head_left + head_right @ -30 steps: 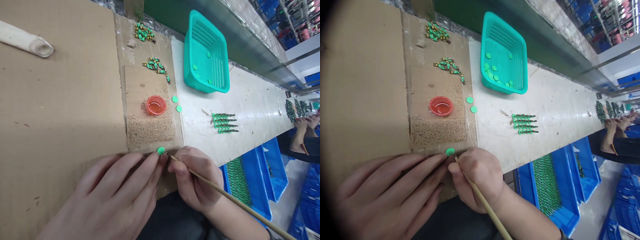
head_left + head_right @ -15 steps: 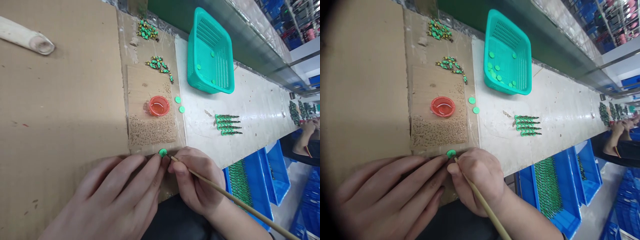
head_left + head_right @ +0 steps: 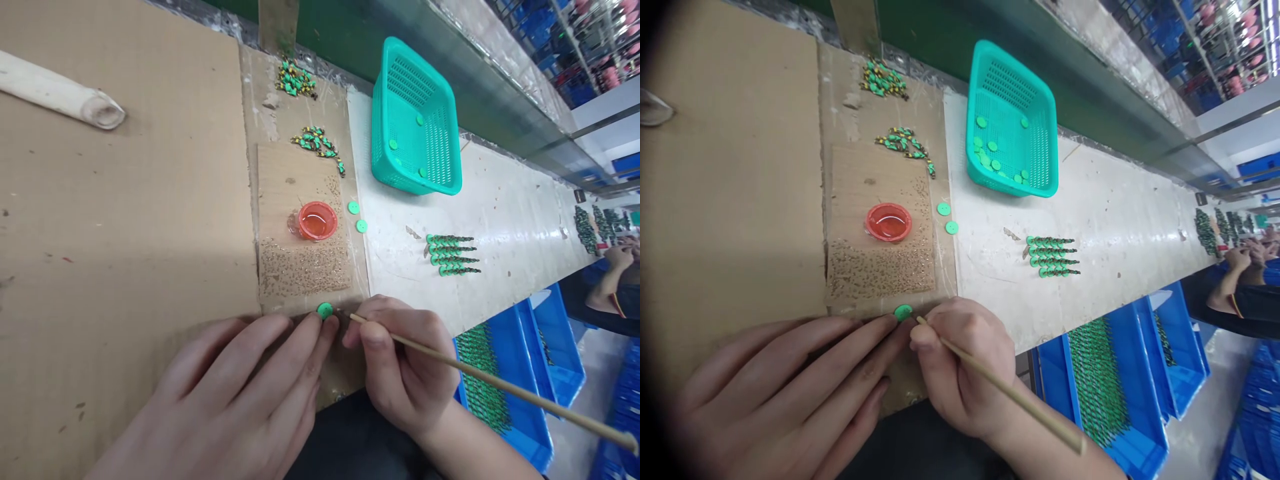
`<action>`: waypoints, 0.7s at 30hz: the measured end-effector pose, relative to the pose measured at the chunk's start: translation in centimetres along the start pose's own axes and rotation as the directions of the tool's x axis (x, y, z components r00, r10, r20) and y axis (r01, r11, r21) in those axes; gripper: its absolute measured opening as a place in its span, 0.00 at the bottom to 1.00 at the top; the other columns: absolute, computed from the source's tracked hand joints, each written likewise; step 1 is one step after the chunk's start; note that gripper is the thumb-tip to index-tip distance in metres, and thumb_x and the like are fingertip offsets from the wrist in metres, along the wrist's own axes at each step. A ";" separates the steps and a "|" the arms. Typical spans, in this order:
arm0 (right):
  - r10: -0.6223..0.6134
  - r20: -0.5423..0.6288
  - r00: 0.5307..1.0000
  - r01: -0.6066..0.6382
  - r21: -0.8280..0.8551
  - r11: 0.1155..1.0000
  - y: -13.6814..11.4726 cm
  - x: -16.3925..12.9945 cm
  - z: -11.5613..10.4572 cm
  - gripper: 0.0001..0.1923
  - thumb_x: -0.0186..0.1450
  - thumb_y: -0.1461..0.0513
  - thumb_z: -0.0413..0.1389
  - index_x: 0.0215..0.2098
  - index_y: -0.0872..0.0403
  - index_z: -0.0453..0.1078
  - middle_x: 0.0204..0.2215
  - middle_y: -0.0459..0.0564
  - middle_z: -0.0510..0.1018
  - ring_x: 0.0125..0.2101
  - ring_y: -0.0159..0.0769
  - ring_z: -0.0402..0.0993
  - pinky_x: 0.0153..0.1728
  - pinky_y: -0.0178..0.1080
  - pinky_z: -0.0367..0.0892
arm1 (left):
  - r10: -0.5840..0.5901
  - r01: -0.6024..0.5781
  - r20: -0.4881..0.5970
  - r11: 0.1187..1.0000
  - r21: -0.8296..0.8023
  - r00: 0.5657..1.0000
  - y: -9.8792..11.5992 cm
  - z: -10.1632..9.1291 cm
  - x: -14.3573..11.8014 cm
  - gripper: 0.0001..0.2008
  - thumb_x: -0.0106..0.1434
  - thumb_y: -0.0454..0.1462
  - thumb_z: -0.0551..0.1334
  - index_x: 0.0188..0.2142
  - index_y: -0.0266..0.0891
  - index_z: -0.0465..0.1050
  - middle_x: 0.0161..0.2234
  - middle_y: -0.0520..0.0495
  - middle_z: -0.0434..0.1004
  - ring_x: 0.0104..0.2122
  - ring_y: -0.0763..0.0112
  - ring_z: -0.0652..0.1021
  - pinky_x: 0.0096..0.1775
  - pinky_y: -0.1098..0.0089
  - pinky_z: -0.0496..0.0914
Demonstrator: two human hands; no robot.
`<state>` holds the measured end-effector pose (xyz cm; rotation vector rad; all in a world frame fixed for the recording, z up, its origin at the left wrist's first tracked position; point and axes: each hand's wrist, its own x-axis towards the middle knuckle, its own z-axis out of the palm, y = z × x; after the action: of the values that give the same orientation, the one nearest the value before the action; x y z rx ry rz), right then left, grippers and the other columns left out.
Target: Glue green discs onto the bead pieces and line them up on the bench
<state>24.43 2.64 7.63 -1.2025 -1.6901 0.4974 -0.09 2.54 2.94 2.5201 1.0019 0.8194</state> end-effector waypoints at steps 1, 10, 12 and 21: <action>0.004 -0.031 1.000 -0.004 -0.001 1.000 -0.1 0.4 -0.1 0.10 0.84 0.68 0.60 0.59 0.48 0.76 0.35 0.48 0.85 0.31 0.40 0.86 0.33 0.44 0.85 | 0.003 -0.003 0.000 1.000 0.011 1.000 0.0 0.0 0.1 0.27 0.83 0.43 0.67 0.77 0.56 0.81 0.73 0.47 0.86 0.71 0.49 0.83 0.73 0.49 0.77; -0.146 -0.070 0.987 0.135 -0.135 0.982 0.9 9.7 0.7 0.11 0.85 0.65 0.65 0.44 0.47 0.75 0.34 0.41 0.79 0.32 0.31 0.75 0.34 0.38 0.73 | 0.060 -0.054 -0.094 0.997 0.062 0.994 -0.3 0.3 1.6 0.28 0.85 0.45 0.66 0.79 0.42 0.80 0.65 0.45 0.92 0.65 0.55 0.82 0.77 0.54 0.65; -0.158 -0.026 0.987 0.151 -0.158 0.976 1.5 10.7 1.2 0.14 0.85 0.66 0.65 0.41 0.47 0.72 0.33 0.40 0.77 0.31 0.30 0.73 0.34 0.37 0.71 | 0.070 -0.063 -0.115 0.996 0.060 0.991 -0.3 0.4 1.9 0.27 0.84 0.43 0.66 0.77 0.41 0.81 0.63 0.45 0.93 0.63 0.54 0.82 0.74 0.53 0.66; -0.139 0.065 0.988 0.150 -0.220 0.964 2.4 10.9 1.8 0.15 0.85 0.67 0.62 0.40 0.48 0.70 0.33 0.40 0.78 0.32 0.31 0.74 0.36 0.37 0.70 | 0.100 -0.089 -0.124 0.992 0.087 0.987 -0.3 0.3 2.4 0.24 0.84 0.42 0.66 0.73 0.40 0.84 0.61 0.45 0.94 0.60 0.52 0.81 0.66 0.50 0.67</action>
<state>23.49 13.65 10.14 -1.2222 -1.9000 0.2523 1.34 4.39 3.54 2.6298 0.9797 0.9994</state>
